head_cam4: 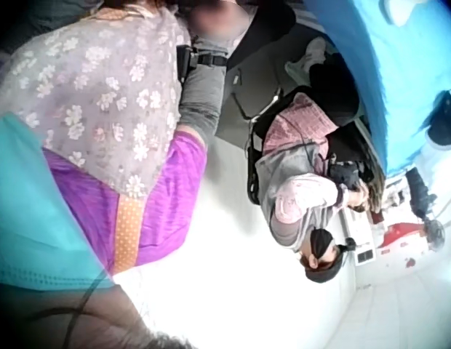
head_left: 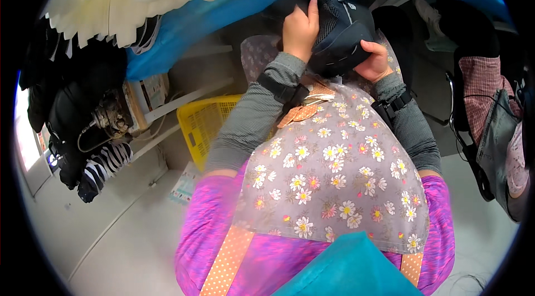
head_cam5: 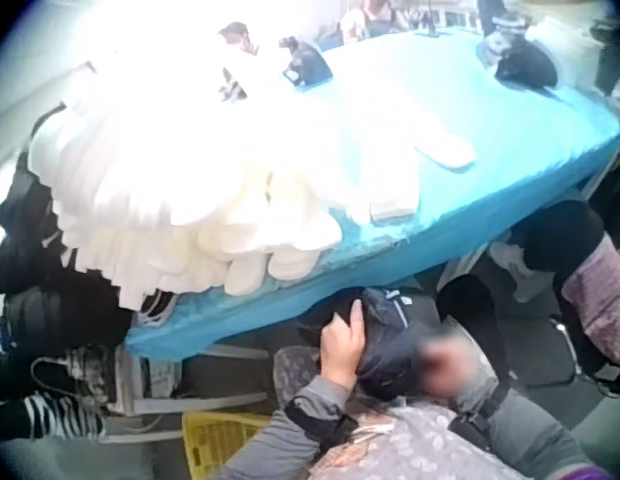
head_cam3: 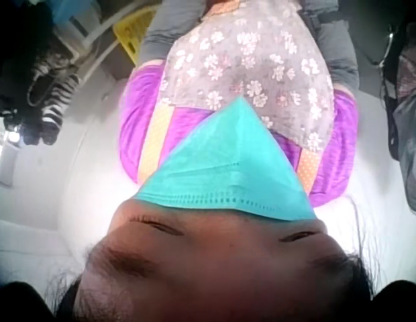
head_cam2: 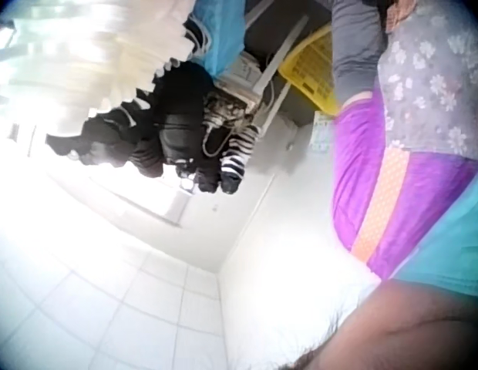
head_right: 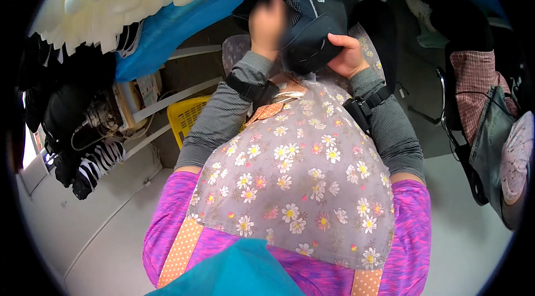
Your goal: The person inserts a white foam padding into the interior of a black boot and tucks the edges of the lining around it by hand.
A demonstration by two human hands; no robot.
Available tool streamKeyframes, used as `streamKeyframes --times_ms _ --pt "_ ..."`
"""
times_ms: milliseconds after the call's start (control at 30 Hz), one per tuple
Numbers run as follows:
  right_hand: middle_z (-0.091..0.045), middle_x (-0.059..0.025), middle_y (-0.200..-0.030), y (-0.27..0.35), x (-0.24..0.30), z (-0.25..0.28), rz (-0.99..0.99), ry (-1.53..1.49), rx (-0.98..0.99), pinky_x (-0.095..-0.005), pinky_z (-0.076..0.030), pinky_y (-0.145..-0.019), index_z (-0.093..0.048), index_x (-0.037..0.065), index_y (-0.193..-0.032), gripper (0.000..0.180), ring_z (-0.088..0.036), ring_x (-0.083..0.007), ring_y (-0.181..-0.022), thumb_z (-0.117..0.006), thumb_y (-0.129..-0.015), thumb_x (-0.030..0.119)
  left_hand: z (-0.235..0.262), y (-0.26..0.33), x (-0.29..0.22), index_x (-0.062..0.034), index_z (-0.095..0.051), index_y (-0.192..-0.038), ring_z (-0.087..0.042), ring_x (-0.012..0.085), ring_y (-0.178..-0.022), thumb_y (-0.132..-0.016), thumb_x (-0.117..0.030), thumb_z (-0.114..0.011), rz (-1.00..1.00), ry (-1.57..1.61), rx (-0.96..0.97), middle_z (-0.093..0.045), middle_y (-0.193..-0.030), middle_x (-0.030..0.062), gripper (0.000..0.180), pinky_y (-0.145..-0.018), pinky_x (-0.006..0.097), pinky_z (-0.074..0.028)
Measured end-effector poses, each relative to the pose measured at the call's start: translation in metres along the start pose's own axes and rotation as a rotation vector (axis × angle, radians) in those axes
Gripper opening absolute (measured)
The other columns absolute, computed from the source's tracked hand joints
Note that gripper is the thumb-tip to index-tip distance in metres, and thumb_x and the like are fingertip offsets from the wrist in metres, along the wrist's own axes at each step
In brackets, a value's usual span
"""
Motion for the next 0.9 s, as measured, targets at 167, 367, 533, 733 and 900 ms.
streamKeyframes --times_ms 167,367,533,733,900 --pt "-0.060 -0.0151 -0.132 0.007 -0.001 -0.012 0.058 -0.013 0.046 -0.0449 -0.037 -0.112 -0.054 -0.002 -0.131 0.051 -0.056 -0.0307 -0.123 -0.060 -0.087 0.020 0.021 -0.014 -0.042 -0.0002 -0.057 -0.071 -0.060 0.0455 -0.058 -0.095 -0.038 -0.058 -0.078 -0.129 0.005 -0.059 -0.061 0.0251 0.044 -0.052 0.053 -0.047" --pt "-0.057 -0.0177 -0.136 -0.001 -0.001 0.008 0.039 -0.084 -0.043 -0.0478 -0.035 -0.112 -0.049 -0.003 -0.136 0.057 -0.054 -0.0341 -0.126 -0.060 -0.087 0.023 0.005 -0.009 -0.017 0.0041 -0.060 -0.077 -0.063 0.0467 -0.063 -0.098 -0.044 -0.051 0.006 -0.284 0.119 -0.062 -0.065 0.0279 0.053 -0.056 0.052 -0.051" --pt "-0.062 -0.0148 -0.129 -0.005 0.002 0.018 -0.014 -0.133 0.017 -0.0450 -0.038 -0.111 -0.057 -0.002 -0.129 0.046 -0.058 -0.0303 -0.121 -0.059 -0.088 0.020 -0.011 -0.007 0.004 0.0038 -0.059 -0.077 -0.061 0.0470 -0.060 -0.100 -0.045 -0.048 0.005 -0.247 0.098 -0.060 -0.063 0.0280 0.055 -0.053 0.052 -0.049" --pt "-0.063 -0.0148 -0.128 -0.008 0.007 0.000 -0.012 -0.097 0.045 -0.0460 -0.040 -0.109 -0.060 -0.001 -0.125 0.043 -0.059 -0.0311 -0.119 -0.058 -0.089 0.023 -0.005 -0.007 0.005 0.0028 -0.057 -0.072 -0.060 0.0485 -0.061 -0.100 -0.045 -0.049 0.032 -0.193 0.073 -0.060 -0.064 0.0288 0.056 -0.053 0.054 -0.048" --pt "-0.058 -0.0177 -0.135 -0.002 0.015 -0.018 0.025 0.006 -0.092 -0.0500 -0.037 -0.111 -0.054 0.001 -0.133 0.060 -0.054 -0.0355 -0.125 -0.054 -0.090 0.043 0.033 -0.022 -0.025 0.0013 -0.060 -0.070 -0.060 0.0455 -0.059 -0.096 -0.041 -0.056 -0.043 -0.208 0.025 -0.061 -0.062 0.0257 0.050 -0.052 0.051 -0.049"
Point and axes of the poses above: each hand's wrist, its own y-axis away from the middle knuckle, its own z-axis out of the back of the hand, x = y × z, the point moved 1 cm from there along -y, towards the middle knuckle
